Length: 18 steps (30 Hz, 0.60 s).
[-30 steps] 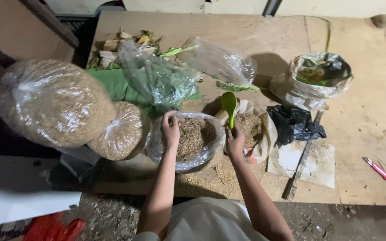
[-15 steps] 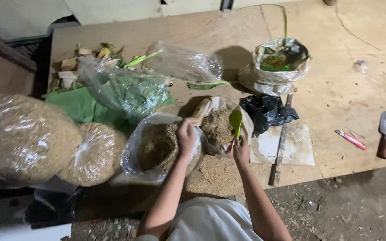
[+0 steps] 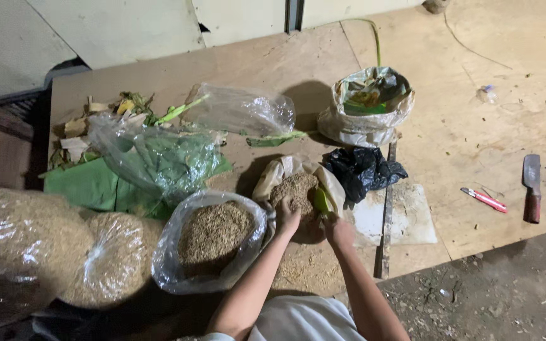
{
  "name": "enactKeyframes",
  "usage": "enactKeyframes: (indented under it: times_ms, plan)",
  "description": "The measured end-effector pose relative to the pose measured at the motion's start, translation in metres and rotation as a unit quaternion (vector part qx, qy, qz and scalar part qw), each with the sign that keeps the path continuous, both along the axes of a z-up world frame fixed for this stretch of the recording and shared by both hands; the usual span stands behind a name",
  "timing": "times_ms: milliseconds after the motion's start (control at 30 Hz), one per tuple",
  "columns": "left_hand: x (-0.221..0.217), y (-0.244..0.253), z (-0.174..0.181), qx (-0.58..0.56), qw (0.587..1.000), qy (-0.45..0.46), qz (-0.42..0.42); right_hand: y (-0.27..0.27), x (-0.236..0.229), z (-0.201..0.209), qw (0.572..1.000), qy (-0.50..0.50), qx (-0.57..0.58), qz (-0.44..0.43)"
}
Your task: The person uses a green plastic scoop to transfer grains from a large clear plastic bag into a smaller white sack on a wooden table. The camera shakes significantly throughout the process, obscuring the view of the hands and the grains.
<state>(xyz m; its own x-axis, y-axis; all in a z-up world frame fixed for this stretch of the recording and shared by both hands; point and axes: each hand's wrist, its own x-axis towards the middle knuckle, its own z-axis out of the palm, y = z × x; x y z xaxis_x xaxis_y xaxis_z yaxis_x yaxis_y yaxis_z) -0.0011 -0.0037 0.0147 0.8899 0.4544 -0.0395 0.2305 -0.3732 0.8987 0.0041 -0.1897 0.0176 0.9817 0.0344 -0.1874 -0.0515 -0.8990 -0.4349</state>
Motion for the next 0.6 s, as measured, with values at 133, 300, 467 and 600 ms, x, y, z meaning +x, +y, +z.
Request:
enactKeyframes:
  times_ms: [133, 300, 467, 600]
  plan:
    - [-0.002, 0.014, -0.010, -0.076, 0.996, 0.025, 0.028, 0.005, 0.005, -0.003, 0.995, -0.022, 0.093, 0.010]
    - [0.003, 0.017, -0.014, -0.122, 0.992, 0.034, 0.028, 0.008, 0.028, -0.003, 0.984, 0.095, 0.149, 0.014]
    - [0.021, 0.012, -0.014, -0.145, 0.989, 0.020, 0.000, 0.012, 0.031, -0.002, 0.883, 0.229, 0.388, -0.134]
    - [0.033, 0.007, -0.014, -0.069, 0.997, -0.016, -0.017, 0.024, 0.032, -0.006, 0.876, 0.227, 0.391, -0.165]
